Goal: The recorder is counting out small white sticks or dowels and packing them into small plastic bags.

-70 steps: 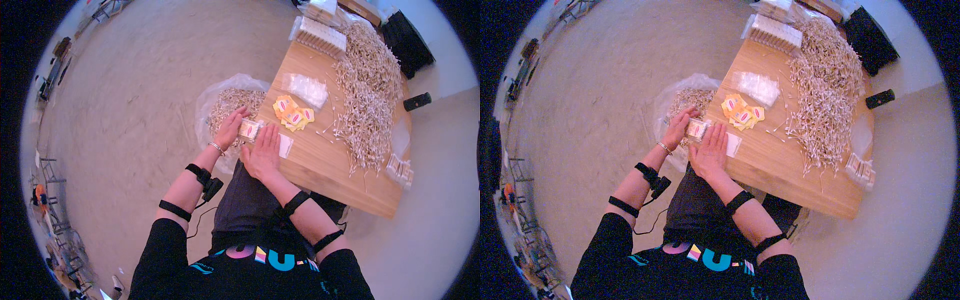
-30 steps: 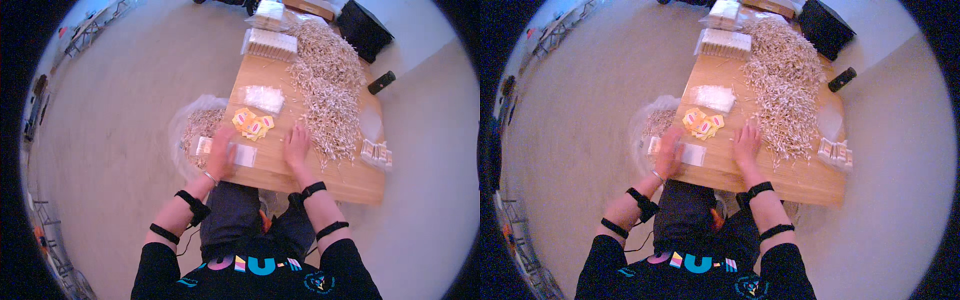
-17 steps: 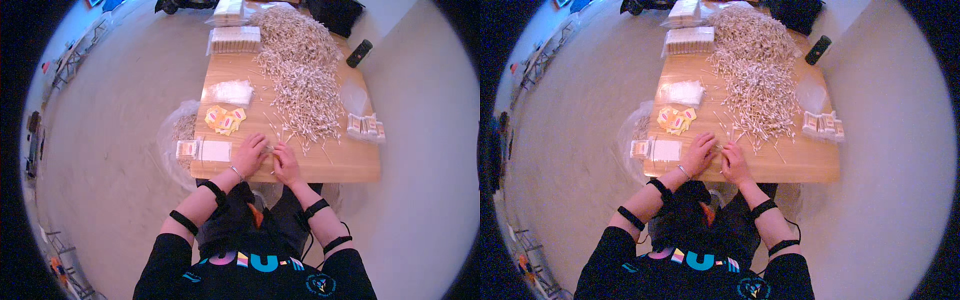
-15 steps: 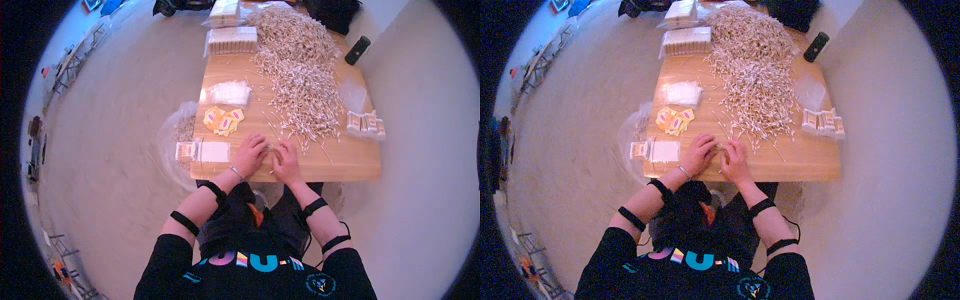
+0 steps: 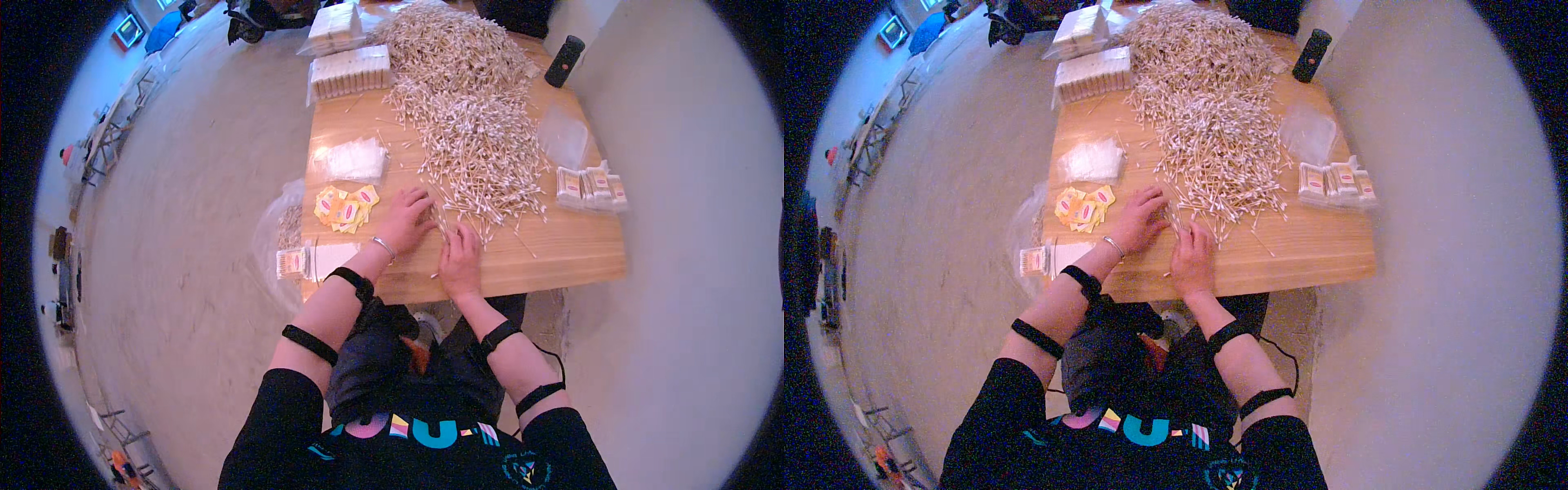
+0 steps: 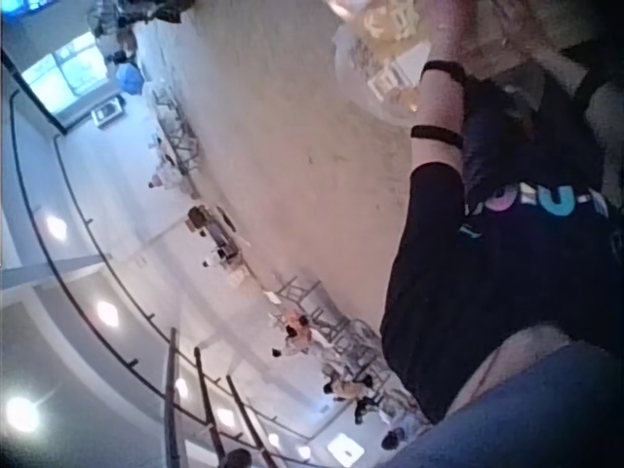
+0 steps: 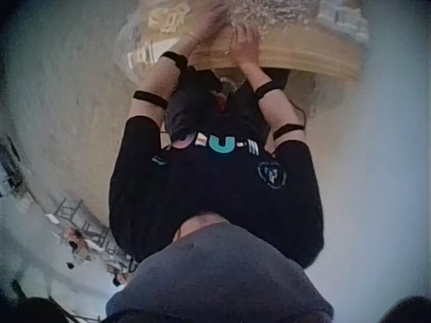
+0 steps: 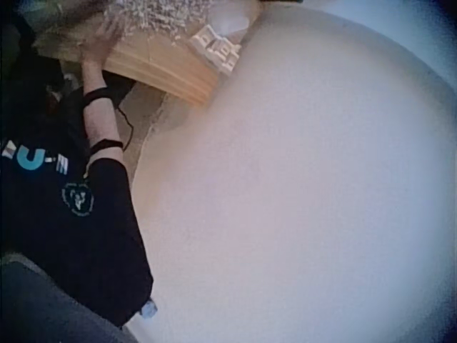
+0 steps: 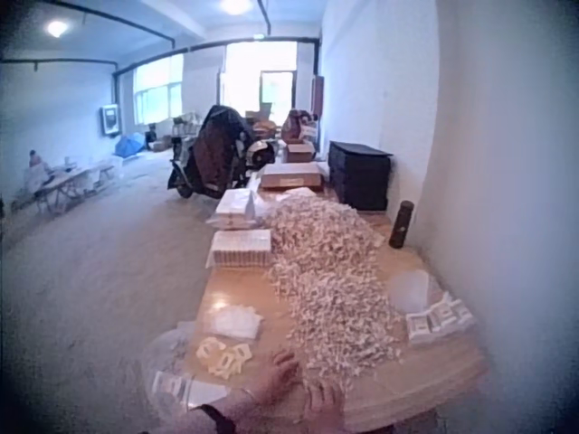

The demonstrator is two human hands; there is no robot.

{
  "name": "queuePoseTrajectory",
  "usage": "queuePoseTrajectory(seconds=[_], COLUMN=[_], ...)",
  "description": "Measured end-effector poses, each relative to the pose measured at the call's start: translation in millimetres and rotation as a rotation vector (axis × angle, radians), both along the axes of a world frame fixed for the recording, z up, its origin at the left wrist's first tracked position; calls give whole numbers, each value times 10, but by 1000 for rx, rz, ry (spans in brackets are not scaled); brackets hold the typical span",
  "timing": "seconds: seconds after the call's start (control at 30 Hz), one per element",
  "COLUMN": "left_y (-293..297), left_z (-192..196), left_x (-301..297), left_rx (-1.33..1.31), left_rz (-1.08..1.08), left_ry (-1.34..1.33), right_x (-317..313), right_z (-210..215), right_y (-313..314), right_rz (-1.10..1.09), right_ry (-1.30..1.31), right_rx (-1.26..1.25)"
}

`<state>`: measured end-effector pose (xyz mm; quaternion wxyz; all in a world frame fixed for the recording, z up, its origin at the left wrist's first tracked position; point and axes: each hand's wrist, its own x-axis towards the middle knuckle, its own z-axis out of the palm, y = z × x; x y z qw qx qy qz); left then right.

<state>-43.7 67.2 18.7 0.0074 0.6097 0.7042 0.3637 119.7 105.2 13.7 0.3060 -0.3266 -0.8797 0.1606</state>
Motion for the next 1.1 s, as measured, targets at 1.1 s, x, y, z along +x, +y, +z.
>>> queuePoseTrajectory(seconds=[1.1], left_y=[-744], left_z=[75], left_x=[337], left_rx=[9], left_rz=[71], left_ry=[-58], right_x=[-67], right_z=[11], right_y=[175], right_rz=[53], right_ry=[134], right_rx=[-98])
